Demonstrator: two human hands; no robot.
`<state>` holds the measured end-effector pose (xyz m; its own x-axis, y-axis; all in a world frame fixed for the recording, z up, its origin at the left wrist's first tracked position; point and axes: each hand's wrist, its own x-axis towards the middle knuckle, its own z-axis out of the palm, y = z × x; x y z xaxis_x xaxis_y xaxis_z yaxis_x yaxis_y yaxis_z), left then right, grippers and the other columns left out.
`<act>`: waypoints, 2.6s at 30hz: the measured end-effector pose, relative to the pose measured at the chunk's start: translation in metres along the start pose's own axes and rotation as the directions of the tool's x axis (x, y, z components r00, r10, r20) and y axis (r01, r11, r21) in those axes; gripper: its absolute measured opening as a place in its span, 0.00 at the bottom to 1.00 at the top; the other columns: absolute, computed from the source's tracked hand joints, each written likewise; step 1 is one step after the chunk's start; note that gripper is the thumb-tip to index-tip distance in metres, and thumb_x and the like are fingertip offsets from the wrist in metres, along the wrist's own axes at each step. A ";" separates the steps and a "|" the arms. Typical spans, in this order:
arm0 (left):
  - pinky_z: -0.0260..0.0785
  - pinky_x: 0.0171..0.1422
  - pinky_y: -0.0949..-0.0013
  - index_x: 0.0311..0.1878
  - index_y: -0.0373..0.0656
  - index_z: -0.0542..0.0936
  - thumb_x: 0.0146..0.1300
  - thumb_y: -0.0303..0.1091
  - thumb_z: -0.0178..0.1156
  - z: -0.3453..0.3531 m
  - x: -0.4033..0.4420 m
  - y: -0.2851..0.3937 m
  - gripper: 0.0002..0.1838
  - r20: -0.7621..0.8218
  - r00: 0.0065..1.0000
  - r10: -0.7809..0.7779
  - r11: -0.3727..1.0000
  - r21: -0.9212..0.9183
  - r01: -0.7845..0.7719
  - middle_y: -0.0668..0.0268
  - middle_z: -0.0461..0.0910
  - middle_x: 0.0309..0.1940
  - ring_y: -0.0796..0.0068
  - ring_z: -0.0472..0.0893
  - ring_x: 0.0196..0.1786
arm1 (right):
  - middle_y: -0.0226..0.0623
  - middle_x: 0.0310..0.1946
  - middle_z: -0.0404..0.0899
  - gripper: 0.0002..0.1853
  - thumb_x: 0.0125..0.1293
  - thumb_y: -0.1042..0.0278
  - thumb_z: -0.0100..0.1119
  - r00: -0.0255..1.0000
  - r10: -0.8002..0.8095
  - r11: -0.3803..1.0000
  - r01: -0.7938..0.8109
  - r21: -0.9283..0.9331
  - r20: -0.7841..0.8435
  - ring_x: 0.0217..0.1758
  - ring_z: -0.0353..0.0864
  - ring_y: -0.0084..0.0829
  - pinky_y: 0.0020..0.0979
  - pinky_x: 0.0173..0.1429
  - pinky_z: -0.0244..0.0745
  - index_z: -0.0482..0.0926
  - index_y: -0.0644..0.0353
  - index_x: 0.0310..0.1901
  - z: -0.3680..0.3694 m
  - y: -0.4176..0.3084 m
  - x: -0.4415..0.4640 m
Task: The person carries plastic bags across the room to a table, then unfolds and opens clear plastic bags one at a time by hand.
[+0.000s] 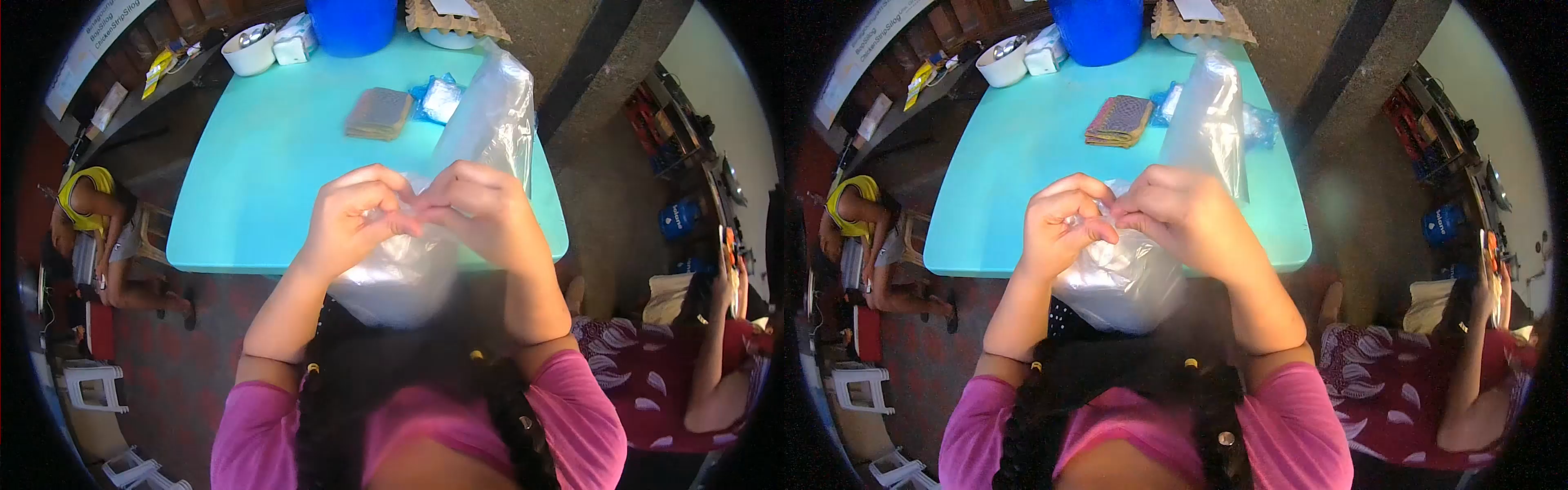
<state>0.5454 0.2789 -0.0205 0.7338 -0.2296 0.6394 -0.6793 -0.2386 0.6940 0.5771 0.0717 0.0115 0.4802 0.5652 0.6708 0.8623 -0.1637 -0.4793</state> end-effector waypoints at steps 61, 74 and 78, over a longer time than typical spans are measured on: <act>0.69 0.57 0.70 0.59 0.35 0.73 0.32 0.42 0.85 0.007 -0.025 -0.011 0.48 0.566 0.822 -0.058 0.172 -0.806 0.567 0.66 0.79 0.46 0.75 0.78 0.50 | 0.30 0.28 0.73 0.11 0.76 0.63 0.50 0.862 0.480 0.313 0.006 0.950 -0.164 0.25 0.75 0.22 0.24 0.30 0.73 0.68 0.61 0.51 0.021 -0.039 -0.050; 0.74 0.56 0.61 0.61 0.30 0.70 0.64 0.67 0.52 -0.009 0.077 -0.098 0.43 0.326 0.943 0.065 0.124 -0.941 0.316 0.52 0.80 0.50 0.62 0.82 0.50 | 0.31 0.42 0.82 0.09 0.75 0.61 0.50 0.824 0.541 0.154 0.097 0.983 -0.166 0.43 0.82 0.25 0.31 0.45 0.82 0.76 0.54 0.49 -0.061 -0.022 -0.015; 0.74 0.58 0.59 0.60 0.30 0.72 0.73 0.60 0.43 0.002 0.132 -0.055 0.36 0.405 0.857 0.317 0.024 -0.907 0.420 0.51 0.81 0.50 0.59 0.82 0.52 | 0.27 0.29 0.71 0.11 0.77 0.69 0.42 0.735 0.644 -0.007 0.284 0.959 -0.213 0.22 0.58 0.14 0.19 0.25 0.54 0.74 0.62 0.51 -0.079 -0.014 -0.001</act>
<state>0.6794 0.2595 0.0247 0.4111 -0.6549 0.6341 0.2979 0.7539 0.5856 0.5770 0.0102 0.0625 0.9423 0.1376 0.3053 -0.0238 0.9369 -0.3489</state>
